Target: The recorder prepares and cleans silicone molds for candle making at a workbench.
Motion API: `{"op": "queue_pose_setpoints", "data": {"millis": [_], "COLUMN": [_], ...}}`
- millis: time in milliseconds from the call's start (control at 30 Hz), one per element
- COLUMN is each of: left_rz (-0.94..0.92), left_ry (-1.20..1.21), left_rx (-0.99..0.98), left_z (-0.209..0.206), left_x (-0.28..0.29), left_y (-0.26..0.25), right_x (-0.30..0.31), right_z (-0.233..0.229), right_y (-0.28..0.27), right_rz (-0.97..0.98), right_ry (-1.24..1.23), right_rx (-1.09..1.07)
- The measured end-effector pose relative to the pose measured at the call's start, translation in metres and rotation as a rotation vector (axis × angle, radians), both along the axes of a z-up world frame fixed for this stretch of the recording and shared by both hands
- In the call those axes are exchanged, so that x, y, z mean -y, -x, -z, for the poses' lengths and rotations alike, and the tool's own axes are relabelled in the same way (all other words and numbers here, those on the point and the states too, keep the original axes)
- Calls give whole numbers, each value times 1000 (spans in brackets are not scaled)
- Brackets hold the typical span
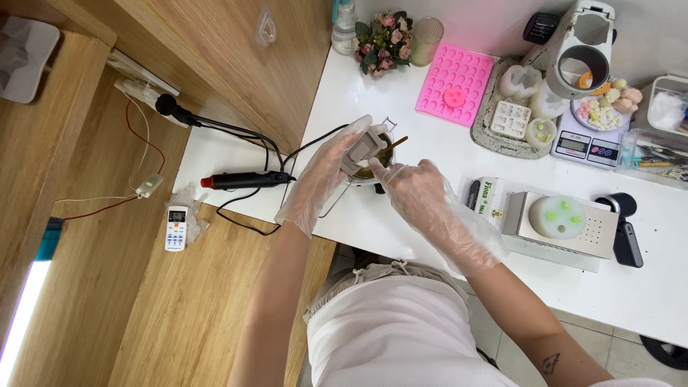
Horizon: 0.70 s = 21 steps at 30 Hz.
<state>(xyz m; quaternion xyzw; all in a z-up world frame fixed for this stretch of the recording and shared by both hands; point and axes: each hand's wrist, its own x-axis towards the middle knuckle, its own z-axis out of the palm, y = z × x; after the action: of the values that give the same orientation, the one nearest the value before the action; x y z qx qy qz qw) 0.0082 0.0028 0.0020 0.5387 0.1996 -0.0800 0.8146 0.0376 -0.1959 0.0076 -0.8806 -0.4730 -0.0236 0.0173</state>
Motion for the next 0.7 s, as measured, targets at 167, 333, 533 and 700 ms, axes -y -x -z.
{"op": "queue_pose_setpoints", "data": {"millis": [167, 333, 533, 700], "left_rz": [48, 88, 126, 83], "left_ry": [-94, -126, -127, -112], "left_rx": [30, 57, 61, 46], "left_z": [-22, -10, -13, -16], "left_x": [7, 6, 8, 12], "left_y": [0, -7, -9, -9], "right_x": [0, -2, -1, -5], "right_z": [4, -9, -5, -3], "right_y": [-5, -8, -9, -5], "right_rz": [-33, -52, -34, 51], "right_ry": [24, 68, 19, 75], "right_rx": [93, 68, 28, 6]}}
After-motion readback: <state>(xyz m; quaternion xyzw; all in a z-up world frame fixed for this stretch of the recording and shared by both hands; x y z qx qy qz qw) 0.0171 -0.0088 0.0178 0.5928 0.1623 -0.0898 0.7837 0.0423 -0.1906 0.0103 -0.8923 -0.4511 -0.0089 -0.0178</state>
